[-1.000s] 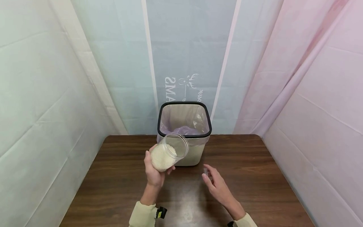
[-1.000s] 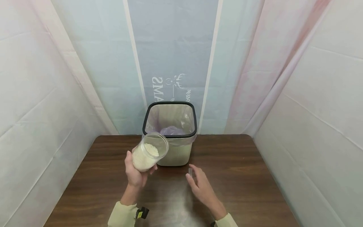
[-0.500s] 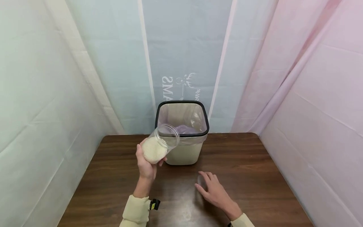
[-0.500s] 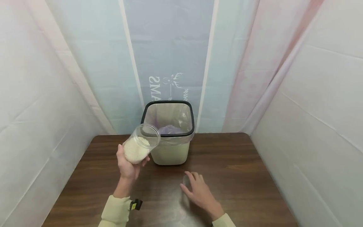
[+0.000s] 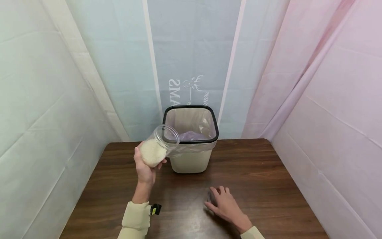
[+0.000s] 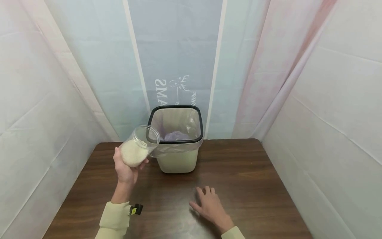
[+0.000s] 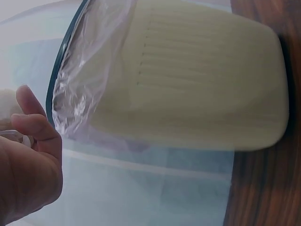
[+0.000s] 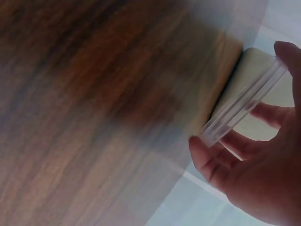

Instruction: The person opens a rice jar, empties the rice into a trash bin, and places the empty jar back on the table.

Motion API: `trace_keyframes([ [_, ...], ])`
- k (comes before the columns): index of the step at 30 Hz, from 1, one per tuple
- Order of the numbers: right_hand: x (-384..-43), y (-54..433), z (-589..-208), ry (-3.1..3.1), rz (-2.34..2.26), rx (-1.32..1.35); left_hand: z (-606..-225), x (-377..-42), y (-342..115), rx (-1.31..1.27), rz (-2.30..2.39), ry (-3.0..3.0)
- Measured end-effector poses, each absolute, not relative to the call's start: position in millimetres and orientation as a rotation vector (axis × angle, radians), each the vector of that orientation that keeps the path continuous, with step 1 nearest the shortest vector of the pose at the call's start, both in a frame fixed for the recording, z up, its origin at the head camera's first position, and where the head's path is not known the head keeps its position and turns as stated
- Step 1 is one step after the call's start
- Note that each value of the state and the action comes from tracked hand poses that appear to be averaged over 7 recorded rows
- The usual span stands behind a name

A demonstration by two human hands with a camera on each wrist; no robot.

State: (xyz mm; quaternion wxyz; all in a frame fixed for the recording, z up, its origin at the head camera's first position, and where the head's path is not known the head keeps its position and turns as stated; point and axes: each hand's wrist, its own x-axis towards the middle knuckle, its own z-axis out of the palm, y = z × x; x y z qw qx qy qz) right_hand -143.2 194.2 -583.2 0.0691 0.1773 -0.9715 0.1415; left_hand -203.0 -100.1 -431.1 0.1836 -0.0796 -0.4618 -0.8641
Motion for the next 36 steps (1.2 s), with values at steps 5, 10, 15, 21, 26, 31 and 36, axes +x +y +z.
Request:
trace_keyframes([
  [5, -145, 196, -589, -3.016, 0.355, 0.519, -429, -208, -112, -0.178, -2.396, -1.366],
  [10, -147, 197, -591, -3.087, 0.312, 0.532, -421, -217, -122, -0.159, -2.377, -1.429],
  [15, -146, 197, -595, -3.087, 0.262, 0.544, -412, -224, -128, -0.152, -2.361, -1.442],
  [21, -145, 193, -600, -3.091, 0.242, 0.512, -404, -229, -134, -0.132, -2.318, -1.457],
  [26, -143, 193, -605, -3.076, 0.167, 0.472, -400, -235, -136, -0.097, -2.315, -1.540],
  [31, -140, 191, -607, -3.045, 0.092, 0.472, -393, -242, -139, -0.081, -2.330, -1.613],
  [36, -140, 189, -604, -3.015, 0.046, 0.475, -386, -246, -143, -0.064, -2.340, -1.673],
])
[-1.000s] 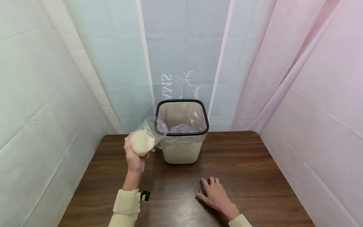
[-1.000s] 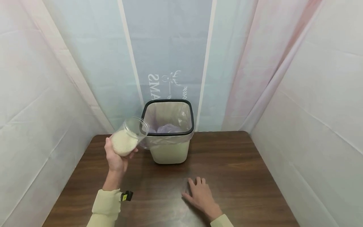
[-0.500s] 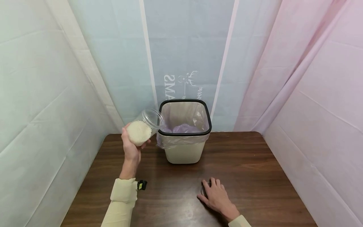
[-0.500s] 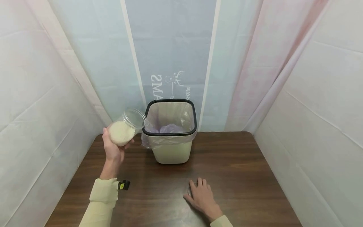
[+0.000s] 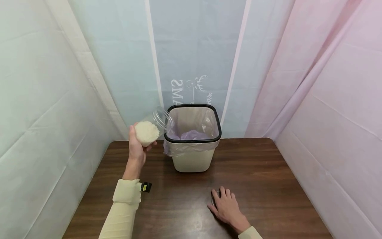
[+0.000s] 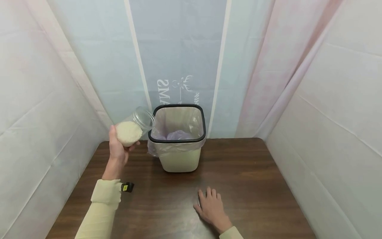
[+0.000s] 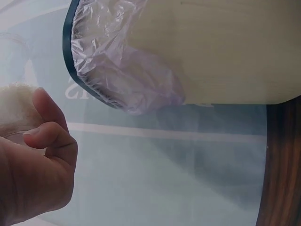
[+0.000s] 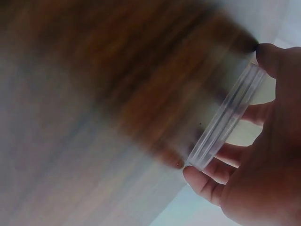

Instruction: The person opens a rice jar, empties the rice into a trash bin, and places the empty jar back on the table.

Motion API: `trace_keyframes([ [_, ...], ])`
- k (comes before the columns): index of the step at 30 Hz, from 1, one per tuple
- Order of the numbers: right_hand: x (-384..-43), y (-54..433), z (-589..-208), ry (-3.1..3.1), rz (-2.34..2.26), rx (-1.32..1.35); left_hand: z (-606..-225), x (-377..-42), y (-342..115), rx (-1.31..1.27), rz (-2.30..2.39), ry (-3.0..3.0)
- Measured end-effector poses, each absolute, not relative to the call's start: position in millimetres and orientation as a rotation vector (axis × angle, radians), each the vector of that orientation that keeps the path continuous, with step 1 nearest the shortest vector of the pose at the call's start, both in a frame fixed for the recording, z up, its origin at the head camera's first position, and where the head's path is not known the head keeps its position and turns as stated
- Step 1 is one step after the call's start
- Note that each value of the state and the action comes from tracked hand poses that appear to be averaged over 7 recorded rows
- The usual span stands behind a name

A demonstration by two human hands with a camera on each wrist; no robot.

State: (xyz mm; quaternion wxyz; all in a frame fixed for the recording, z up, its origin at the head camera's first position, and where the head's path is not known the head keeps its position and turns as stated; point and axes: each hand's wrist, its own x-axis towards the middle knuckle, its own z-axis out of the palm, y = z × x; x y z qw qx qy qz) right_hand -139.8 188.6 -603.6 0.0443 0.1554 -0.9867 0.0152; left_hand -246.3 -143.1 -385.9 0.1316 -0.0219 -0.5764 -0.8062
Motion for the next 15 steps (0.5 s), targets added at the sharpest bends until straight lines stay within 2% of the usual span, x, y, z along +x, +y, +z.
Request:
trace_keyframes([
  [9, -139, 190, -611, -2.943, 0.047, 0.519, -384, -249, -149, -0.069, -2.330, -1.732],
  [15, -142, 191, -596, -3.056, 0.220, 0.481, -385, -252, -153, -0.118, -2.313, -1.748],
])
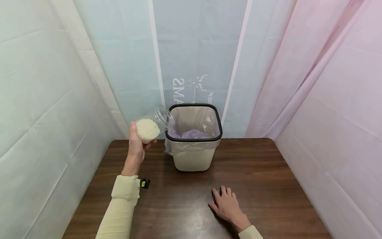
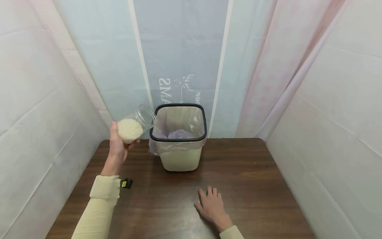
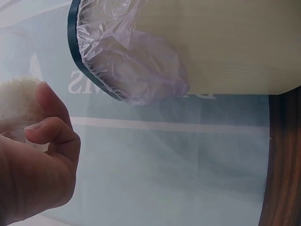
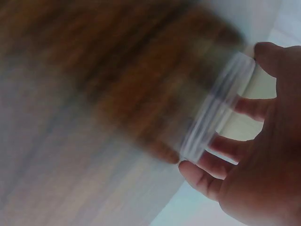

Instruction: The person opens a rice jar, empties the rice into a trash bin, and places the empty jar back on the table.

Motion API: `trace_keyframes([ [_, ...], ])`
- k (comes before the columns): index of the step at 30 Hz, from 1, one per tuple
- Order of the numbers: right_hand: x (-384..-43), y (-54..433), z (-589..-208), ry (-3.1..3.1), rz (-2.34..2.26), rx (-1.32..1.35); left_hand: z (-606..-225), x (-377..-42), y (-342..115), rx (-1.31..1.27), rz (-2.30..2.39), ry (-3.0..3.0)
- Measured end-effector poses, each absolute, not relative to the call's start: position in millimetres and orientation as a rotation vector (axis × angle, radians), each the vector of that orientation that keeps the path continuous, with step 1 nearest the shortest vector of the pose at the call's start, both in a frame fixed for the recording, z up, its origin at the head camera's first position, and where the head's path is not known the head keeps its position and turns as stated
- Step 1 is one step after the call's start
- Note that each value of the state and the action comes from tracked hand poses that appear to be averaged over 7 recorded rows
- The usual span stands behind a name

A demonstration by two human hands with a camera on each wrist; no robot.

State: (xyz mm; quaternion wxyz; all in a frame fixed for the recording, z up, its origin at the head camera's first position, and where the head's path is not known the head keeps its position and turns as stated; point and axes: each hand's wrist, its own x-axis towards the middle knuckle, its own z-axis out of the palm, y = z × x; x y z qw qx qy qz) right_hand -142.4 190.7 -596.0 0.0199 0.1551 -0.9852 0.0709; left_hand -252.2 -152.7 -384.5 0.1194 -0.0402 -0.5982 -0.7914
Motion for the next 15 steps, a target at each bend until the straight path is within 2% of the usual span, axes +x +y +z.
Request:
trace_keyframes([
  [5, -145, 192, -577, -3.094, 0.401, 0.404, -383, -255, -153, -0.128, -2.289, -1.780],
  [15, -148, 190, -547, -2.914, 0.411, 0.357, -377, -261, -156, -0.136, -2.245, -1.871],
])
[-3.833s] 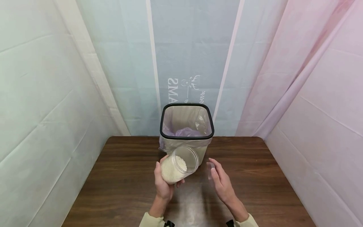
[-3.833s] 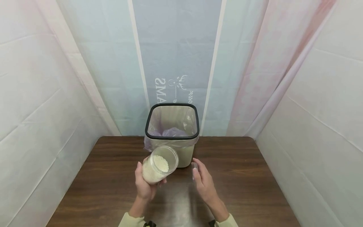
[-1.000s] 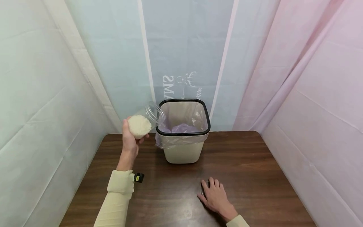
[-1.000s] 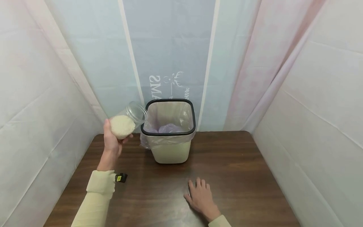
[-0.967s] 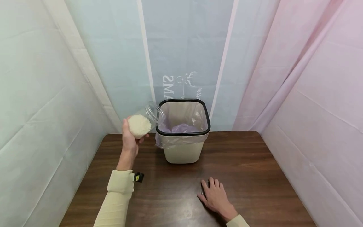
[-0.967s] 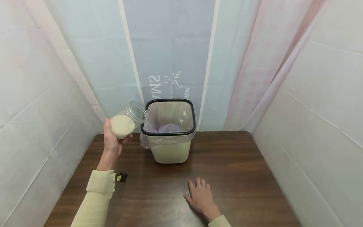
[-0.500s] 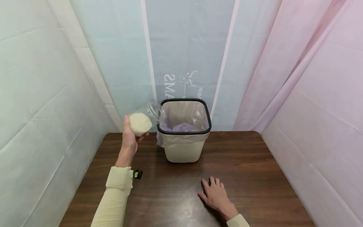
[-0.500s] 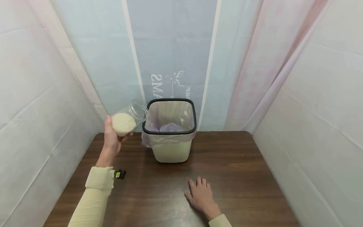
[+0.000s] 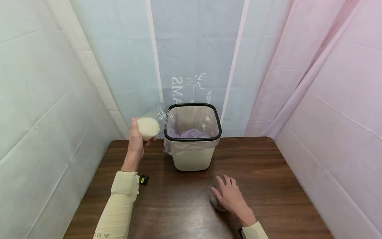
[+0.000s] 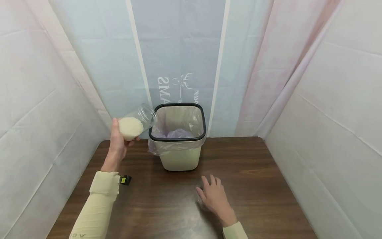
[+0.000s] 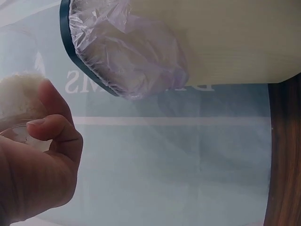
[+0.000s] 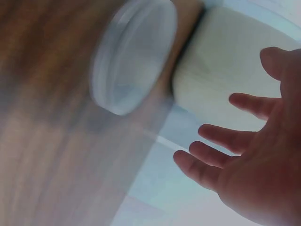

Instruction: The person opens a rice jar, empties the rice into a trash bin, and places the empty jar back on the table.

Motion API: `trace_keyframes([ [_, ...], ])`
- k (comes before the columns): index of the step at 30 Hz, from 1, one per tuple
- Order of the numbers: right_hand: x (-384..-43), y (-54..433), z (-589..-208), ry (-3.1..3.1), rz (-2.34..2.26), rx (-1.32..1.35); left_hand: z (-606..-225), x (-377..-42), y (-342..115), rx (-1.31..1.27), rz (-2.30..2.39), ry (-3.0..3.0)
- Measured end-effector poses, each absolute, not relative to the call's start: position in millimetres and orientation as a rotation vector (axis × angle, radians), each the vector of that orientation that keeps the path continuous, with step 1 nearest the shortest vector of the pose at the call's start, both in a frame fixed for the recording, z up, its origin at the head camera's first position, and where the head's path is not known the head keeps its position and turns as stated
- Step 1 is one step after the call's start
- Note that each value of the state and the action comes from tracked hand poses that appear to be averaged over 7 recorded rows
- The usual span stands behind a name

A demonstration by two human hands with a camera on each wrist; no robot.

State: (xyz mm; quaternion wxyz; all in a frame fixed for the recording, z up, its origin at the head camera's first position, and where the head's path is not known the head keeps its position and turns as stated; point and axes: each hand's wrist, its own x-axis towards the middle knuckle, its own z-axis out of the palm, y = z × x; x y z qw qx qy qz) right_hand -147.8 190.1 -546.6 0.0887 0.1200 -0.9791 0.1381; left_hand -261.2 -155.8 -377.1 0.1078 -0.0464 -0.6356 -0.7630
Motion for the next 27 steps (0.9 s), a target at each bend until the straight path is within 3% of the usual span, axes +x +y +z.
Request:
trace_keyframes([
  [10, -142, 187, -530, -2.965, 0.451, 0.328, -358, -248, -152, -0.156, -2.192, -1.968],
  [27, -125, 180, -526, -3.066, 0.586, 0.317, -353, -261, -152, -0.140, -2.077, -2.070],
])
